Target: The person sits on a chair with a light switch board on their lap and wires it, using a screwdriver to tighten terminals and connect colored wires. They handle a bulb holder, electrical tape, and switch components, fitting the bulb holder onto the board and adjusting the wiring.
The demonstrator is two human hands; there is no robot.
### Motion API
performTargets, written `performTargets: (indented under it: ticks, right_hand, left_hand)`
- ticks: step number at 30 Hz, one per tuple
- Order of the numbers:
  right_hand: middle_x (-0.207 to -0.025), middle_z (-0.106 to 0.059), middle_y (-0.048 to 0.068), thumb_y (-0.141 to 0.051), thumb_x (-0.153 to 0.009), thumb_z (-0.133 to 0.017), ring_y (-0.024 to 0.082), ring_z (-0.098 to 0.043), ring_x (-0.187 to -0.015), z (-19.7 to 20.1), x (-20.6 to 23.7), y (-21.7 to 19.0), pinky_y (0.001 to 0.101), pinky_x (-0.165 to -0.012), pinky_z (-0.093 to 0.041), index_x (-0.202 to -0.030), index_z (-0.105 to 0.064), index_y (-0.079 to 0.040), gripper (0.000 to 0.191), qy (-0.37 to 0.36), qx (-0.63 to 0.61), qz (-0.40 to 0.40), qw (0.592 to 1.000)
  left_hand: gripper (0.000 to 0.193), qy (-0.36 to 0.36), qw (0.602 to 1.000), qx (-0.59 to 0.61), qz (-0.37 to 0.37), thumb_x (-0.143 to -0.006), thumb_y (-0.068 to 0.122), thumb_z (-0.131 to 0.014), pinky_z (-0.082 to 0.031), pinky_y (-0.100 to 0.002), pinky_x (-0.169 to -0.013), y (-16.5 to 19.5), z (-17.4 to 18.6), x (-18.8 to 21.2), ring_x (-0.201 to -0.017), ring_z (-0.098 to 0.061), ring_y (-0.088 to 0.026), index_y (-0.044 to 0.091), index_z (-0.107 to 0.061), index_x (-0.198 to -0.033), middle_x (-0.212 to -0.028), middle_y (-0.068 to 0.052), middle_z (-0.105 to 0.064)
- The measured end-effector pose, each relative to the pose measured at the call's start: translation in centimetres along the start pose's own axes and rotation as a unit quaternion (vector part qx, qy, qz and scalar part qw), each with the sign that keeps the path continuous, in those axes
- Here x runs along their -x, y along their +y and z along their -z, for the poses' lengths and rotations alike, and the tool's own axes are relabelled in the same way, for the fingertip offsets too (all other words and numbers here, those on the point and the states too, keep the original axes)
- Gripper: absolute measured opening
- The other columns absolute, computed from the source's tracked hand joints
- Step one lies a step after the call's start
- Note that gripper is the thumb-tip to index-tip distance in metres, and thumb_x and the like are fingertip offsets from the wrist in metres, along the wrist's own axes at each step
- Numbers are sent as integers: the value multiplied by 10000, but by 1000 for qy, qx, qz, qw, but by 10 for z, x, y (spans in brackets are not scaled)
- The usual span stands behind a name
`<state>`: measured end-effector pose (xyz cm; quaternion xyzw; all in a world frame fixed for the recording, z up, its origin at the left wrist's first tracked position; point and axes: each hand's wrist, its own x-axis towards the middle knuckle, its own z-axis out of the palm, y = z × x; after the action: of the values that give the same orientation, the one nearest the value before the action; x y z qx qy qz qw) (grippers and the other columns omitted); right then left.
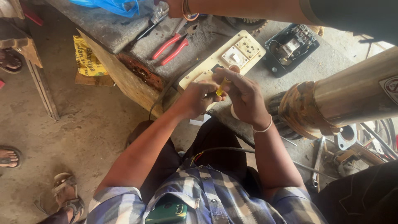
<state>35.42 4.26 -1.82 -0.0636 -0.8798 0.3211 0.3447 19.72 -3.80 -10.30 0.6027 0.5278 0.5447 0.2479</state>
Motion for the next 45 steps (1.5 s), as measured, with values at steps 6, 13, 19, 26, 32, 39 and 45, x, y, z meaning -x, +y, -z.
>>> performTargets:
  ticks: [6, 13, 19, 26, 32, 39, 45]
  right_hand:
    - [-1002, -725, 131, 12, -889, -743, 254, -739, -945, -5, -4, -1, 350, -859, -576, -1227, -681, -41, 348, 45, 93, 35, 994]
    - [-1143, -703, 179, 29, -880, -709, 303, -710, -1050, 2, -5, 1, 361, -923, -557, -1288, -656, -20, 415, -19, 43, 68, 997]
    - [-1104, -760, 97, 20, -955, -625, 216, -776, -1052, 7, -4, -1, 319, -920, -584, -1344, -637, -63, 398, -20, 9, -67, 998]
    - [-1061, -690, 193, -93, -836, -814, 327, -702, -991, 3, -2, 0, 382, -889, -548, -1222, -700, -31, 407, 13, 97, 45, 994]
    - [-1111, -739, 126, -18, -962, -690, 271, -748, -1044, 12, -1, 2, 350, -951, -567, -1295, -660, -34, 334, -50, -15, 4, 999]
    - [-1090, -739, 91, -22, -976, -690, 231, -752, -1042, 7, 2, -1, 369, -940, -585, -1340, -635, -41, 369, -5, -20, -23, 1000]
    - [-1081, -667, 185, -30, -874, -740, 322, -651, -1064, 15, 7, 4, 425, -1059, -457, -1240, -672, -16, 373, -38, 17, 62, 997]
  left_hand:
    - [436, 43, 982, -141, 116, -738, 291, -920, -528, -390, -724, 5, -4, 1, -805, -697, -254, 17, -718, -1010, -889, -144, -746]
    - [304, 39, 992, -104, 64, -814, 287, -842, -546, -382, -741, -1, -2, 2, -812, -714, -235, 92, -759, -1032, -929, -100, -748]
    - [382, 47, 992, -118, -6, -786, 291, -872, -516, -400, -724, -1, -1, 1, -805, -665, -273, 62, -735, -1060, -942, -124, -721]
    - [414, 76, 984, -107, 124, -720, 356, -909, -523, -387, -721, 6, -6, 4, -785, -685, -250, 41, -723, -913, -845, -121, -723]
    - [312, 26, 997, -67, 12, -859, 265, -844, -535, -373, -753, 4, 6, 4, -833, -688, -228, 58, -746, -1071, -915, -93, -722]
    - [425, 17, 985, -111, 130, -763, 301, -886, -524, -365, -810, 15, -3, 7, -888, -669, -229, 47, -679, -1034, -927, -70, -702]
    - [146, 11, 962, -274, -12, -860, 153, -798, -414, -478, -1003, 9, -1, 25, -1153, -540, -329, 75, -765, -978, -1169, -62, -638]
